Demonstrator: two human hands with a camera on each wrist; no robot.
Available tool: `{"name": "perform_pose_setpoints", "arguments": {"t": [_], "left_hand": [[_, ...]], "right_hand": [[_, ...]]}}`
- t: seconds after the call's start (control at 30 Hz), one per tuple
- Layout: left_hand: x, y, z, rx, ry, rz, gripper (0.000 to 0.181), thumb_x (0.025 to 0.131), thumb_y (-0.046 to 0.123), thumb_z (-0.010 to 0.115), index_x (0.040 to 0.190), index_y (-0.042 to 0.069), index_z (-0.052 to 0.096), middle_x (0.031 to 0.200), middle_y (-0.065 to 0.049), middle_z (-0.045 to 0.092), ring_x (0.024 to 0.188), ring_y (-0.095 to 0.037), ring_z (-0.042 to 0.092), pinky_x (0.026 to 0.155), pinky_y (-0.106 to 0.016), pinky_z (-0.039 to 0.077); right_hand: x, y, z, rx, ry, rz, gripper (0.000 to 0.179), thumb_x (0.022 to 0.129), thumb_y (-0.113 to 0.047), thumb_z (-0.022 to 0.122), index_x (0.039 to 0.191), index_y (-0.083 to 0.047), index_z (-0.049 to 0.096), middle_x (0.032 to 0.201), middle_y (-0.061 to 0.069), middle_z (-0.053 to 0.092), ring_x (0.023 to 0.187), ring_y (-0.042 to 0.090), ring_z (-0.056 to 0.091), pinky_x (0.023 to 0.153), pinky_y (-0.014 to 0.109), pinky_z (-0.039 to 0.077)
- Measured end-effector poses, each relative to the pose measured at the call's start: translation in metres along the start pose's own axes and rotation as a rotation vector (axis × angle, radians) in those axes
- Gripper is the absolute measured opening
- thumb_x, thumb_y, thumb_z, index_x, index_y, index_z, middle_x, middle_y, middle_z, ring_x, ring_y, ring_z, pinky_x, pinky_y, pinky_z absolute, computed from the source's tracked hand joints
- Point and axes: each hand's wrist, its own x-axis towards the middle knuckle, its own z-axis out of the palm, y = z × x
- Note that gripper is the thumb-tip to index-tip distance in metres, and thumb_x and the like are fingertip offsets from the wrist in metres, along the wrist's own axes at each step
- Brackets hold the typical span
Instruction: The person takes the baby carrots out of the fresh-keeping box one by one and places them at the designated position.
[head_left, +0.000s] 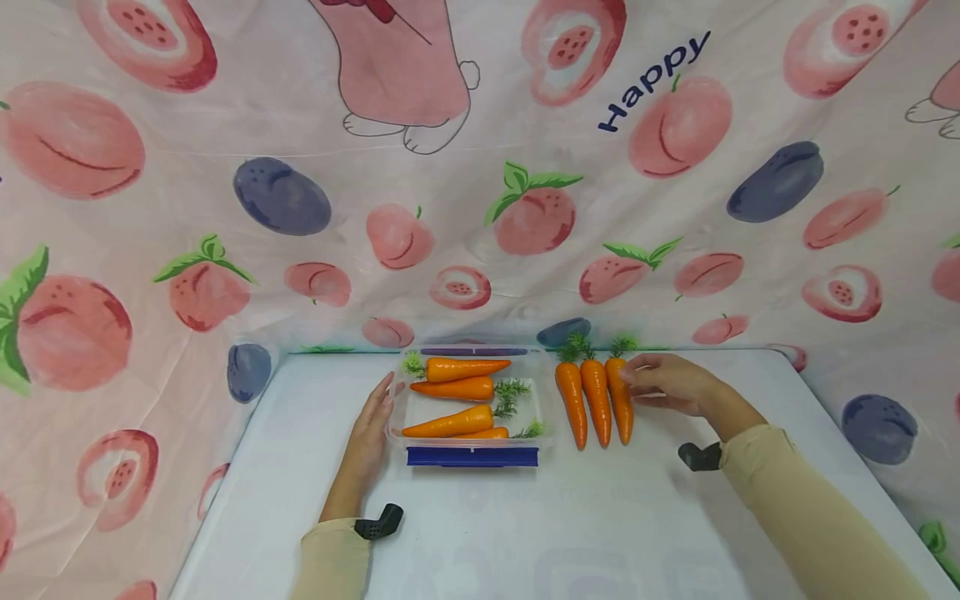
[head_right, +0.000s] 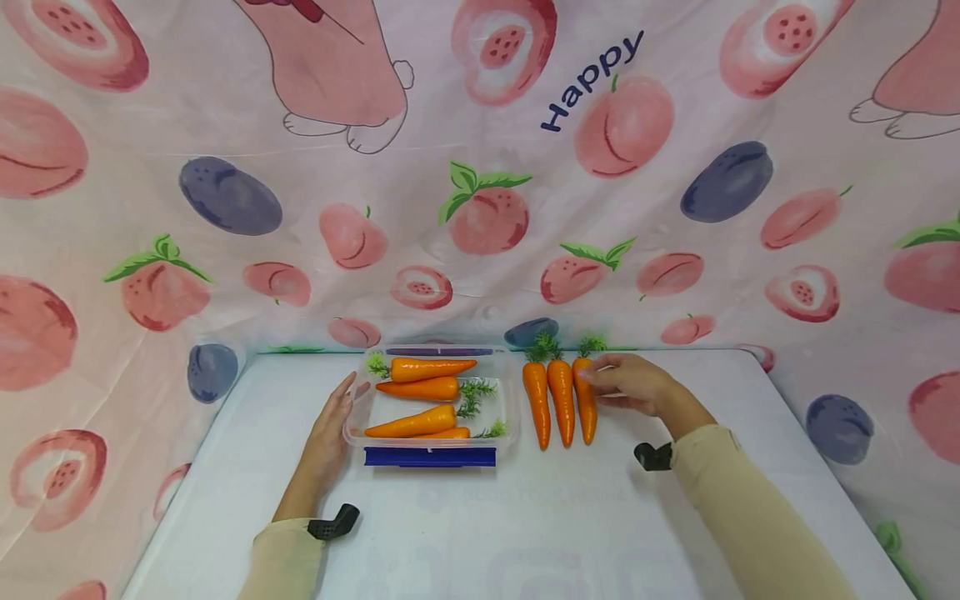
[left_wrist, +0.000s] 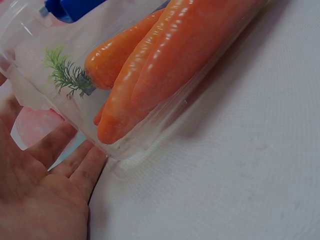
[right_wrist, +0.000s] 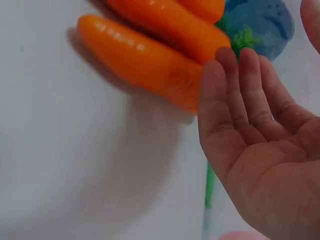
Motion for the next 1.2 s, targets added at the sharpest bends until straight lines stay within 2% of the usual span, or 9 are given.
{"name": "perform_pose_setpoints", "arguments": {"t": [0.3,0.47,0.73,0.93,1.2], "left_hand": [[-0.002,0.002,0.001,0.019,0.004,-0.007,0.051,0.108,0.052,0.039,0.157,0.042,0.034,0.162,-0.001,0.042,0.159,-0.024,0.018,0.129,-0.059,0.004],[-0.002,0.002,0.001,0.006,0.001,-0.005,0.050,0.108,0.051,0.039,0.157,0.041,0.034,0.162,-0.002,0.042,0.159,-0.024,0.018,0.129,-0.058,0.005],[-0.001,0.002,0.001,0.033,0.019,-0.015,0.051,0.107,0.054,0.039,0.157,0.042,0.035,0.162,-0.001,0.043,0.158,-0.025,0.019,0.128,-0.061,0.005],[0.001,0.001,0.001,-0.006,0.011,-0.016,0.051,0.107,0.053,0.040,0.157,0.042,0.035,0.162,0.000,0.042,0.158,-0.024,0.019,0.128,-0.059,0.006],[0.000,0.000,0.001,-0.007,-0.002,-0.009,0.052,0.107,0.053,0.040,0.158,0.041,0.034,0.163,-0.001,0.041,0.159,-0.023,0.018,0.129,-0.058,0.005]], "right_hand": [[-0.005,-0.024,0.008,-0.019,-0.091,-0.053,0.066,0.102,-0.032,0.063,0.149,0.008,0.040,0.148,0.028,0.047,0.137,0.042,0.050,0.118,0.057,0.037],[-0.002,-0.034,0.010,-0.020,-0.132,-0.065,0.068,0.101,-0.032,0.066,0.150,0.007,0.040,0.150,0.028,0.046,0.140,0.043,0.047,0.119,0.059,0.034],[0.001,-0.052,0.020,-0.044,-0.188,-0.068,0.067,0.101,-0.032,0.065,0.151,0.004,0.041,0.154,0.026,0.044,0.143,0.043,0.044,0.116,0.059,0.039],[0.005,-0.069,0.032,-0.056,-0.226,-0.082,0.059,0.100,-0.026,0.065,0.149,0.000,0.046,0.156,0.024,0.042,0.144,0.040,0.043,0.116,0.057,0.039],[0.014,-0.086,0.054,-0.049,-0.264,-0.108,0.050,0.099,-0.020,0.067,0.144,-0.004,0.053,0.150,0.017,0.054,0.141,0.040,0.048,0.114,0.053,0.044]]}}
